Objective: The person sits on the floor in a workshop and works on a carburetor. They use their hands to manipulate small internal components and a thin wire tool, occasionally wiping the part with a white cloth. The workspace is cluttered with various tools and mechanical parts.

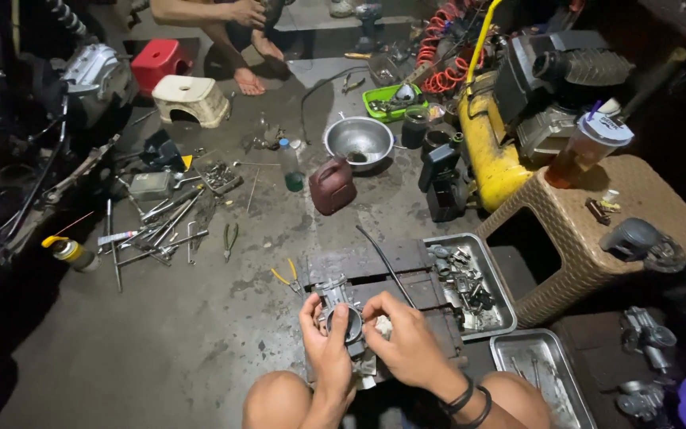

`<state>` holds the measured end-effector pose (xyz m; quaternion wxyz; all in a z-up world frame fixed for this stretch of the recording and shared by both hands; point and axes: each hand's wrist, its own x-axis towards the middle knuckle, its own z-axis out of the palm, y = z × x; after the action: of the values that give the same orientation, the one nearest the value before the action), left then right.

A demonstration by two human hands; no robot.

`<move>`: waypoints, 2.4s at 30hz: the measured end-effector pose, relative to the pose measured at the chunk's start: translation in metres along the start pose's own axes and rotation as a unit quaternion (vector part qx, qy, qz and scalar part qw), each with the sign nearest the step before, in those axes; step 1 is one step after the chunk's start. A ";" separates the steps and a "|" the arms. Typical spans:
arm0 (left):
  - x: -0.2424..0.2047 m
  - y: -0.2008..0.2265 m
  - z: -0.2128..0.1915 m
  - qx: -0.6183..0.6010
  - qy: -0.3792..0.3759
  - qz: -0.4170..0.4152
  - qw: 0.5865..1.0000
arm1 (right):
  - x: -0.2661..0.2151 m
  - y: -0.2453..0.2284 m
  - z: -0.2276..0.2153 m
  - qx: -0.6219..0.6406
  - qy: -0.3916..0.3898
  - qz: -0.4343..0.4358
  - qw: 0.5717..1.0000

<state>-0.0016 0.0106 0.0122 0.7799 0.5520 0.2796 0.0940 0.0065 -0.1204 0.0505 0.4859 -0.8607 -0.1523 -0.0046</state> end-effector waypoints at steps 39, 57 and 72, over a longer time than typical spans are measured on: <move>0.026 0.010 -0.114 -0.125 0.002 -0.078 0.989 | 0.002 0.003 0.009 -0.125 0.119 -0.074 0.982; -0.075 0.109 -0.056 -0.183 0.028 -0.032 0.982 | -0.022 -0.020 -0.048 0.040 0.138 -0.066 0.987; -0.010 0.125 -0.010 -0.124 -0.016 -0.081 0.989 | 0.020 -0.062 -0.034 0.106 0.141 -0.057 0.983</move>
<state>0.0045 0.0608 0.1270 0.8520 0.4279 0.2966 0.0557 0.0140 -0.1139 0.1231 0.5899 -0.7850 -0.1303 -0.1375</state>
